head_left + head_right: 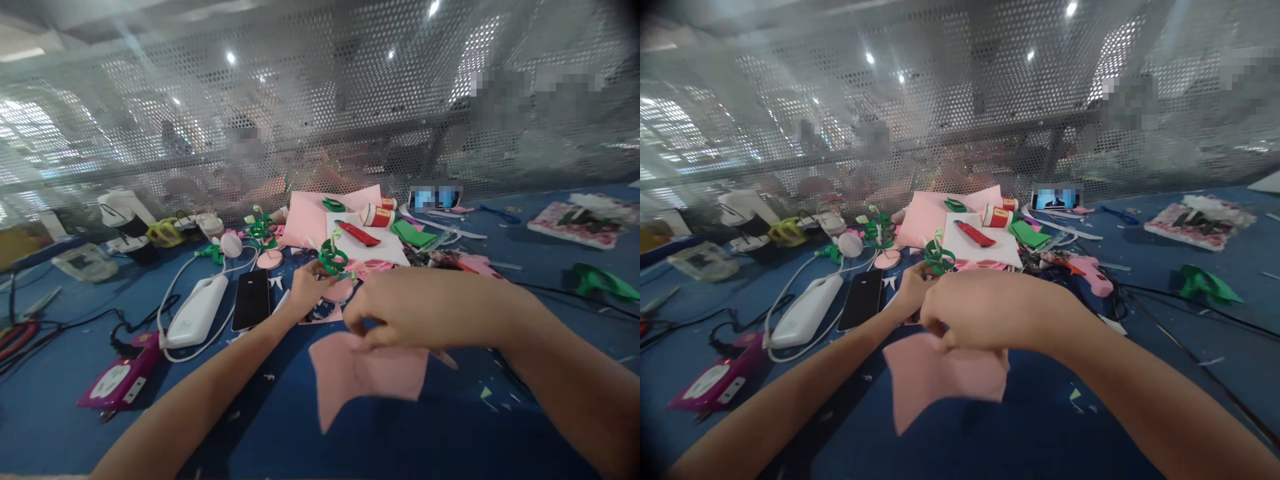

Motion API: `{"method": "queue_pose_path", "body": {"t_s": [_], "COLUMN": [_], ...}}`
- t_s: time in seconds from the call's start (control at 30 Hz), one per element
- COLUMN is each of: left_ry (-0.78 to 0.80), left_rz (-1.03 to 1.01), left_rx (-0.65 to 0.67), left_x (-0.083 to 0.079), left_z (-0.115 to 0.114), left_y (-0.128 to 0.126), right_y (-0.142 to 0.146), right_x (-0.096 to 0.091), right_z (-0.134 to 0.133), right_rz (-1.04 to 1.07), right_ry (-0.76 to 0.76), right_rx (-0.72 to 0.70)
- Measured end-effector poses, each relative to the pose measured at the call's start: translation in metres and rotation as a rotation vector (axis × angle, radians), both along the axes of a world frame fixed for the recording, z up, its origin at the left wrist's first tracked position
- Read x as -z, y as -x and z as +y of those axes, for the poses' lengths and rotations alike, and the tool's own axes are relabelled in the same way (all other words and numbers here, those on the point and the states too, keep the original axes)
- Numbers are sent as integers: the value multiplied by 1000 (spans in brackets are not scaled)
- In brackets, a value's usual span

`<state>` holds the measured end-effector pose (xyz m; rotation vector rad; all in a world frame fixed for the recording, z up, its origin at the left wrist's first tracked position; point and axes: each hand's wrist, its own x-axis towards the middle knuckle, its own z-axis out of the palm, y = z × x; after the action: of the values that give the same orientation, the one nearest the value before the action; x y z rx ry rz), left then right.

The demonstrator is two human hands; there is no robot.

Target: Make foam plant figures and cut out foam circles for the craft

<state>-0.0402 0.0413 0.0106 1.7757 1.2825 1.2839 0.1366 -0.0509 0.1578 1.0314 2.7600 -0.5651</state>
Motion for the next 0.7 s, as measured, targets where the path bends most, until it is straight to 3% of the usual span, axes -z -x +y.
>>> {"method": "queue_pose_path", "body": {"t_s": [0.13, 0.2, 0.3, 0.37, 0.47, 0.53, 0.63, 0.7], "left_ry": [21, 29, 19, 18, 27, 27, 22, 24], "left_rz": [0, 1, -2, -17, -29, -17, -11, -20], "left_rx": [13, 19, 23, 34, 45, 48, 41, 6], "left_x": [1, 1, 0, 1, 3, 2, 0, 0], "left_z": [1, 1, 1, 2, 2, 2, 0, 1], "left_y": [1, 1, 2, 2, 2, 2, 1, 1], "right_y": [0, 0, 2, 2, 1, 1, 3, 4], "right_x": [-1, -3, -4, -3, -2, -2, -3, -3], "right_z": [3, 2, -1, 0, 2, 2, -2, -2], "right_rz": [-161, -110, 51, 31, -85, -51, 80, 70], "right_ry": [-415, -277, 133, 41, -296, -209, 119, 24], "right_rx": [290, 203, -127, -38, 311, 228, -123, -75]}}
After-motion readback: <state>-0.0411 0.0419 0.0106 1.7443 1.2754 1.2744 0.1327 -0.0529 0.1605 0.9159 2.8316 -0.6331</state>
